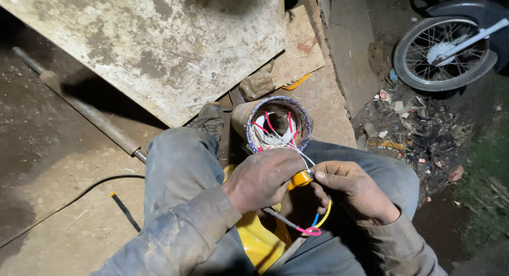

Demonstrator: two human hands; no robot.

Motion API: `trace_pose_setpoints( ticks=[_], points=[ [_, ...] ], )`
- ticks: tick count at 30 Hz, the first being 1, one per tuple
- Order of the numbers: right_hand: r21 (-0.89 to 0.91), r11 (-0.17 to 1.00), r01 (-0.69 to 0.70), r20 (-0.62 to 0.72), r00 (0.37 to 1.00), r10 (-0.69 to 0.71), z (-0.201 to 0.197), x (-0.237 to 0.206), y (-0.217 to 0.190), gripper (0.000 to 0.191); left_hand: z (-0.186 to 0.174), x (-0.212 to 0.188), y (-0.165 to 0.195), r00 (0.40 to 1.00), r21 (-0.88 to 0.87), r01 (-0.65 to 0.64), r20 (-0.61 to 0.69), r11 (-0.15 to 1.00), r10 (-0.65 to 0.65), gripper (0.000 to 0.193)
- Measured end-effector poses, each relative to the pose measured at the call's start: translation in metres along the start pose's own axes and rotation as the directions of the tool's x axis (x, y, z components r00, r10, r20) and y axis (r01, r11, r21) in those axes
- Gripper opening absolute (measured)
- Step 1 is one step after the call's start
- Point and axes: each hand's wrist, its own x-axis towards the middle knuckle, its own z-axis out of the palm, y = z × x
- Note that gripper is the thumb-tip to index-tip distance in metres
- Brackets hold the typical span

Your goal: The person sits on the ground and wraps electrical tape around wire connections inside a conduit pipe, pressing and smoothing the tape by hand. They use a utility knife to cut the tape and pliers lie nearby, working through several wire joints in sequence.

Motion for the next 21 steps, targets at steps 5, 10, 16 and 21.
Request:
trace_pose_setpoints(
  ticks=[5,10,16,21],
  points=[
    [-0.009,1.0,-0.005,0.056,0.998,0.005,-0.002,0.003,-0.003,0.021,-0.011,0.002,-0.008,0.968,0.038,-0.158,0.202,0.987,0.148,0.042],
    [-0.042,0.998,0.055,0.0,0.998,-0.055,0.004,0.001,-0.001,0.02,0.007,0.0,-0.009,0.997,-0.193,0.072,-0.014,0.979,-0.076,0.028],
    [-0.076,0.99,0.115,0.08,0.991,-0.109,0.012,0.002,-0.004,0.027,0.018,0.0,-0.011,0.961,-0.177,0.229,-0.115,0.957,-0.251,0.024],
    [-0.033,0.993,-0.114,0.123,0.985,0.118,0.013,0.012,-0.016,0.035,0.017,-0.004,-0.01,0.964,-0.131,0.197,-0.155,0.972,-0.216,0.034]
  ],
)
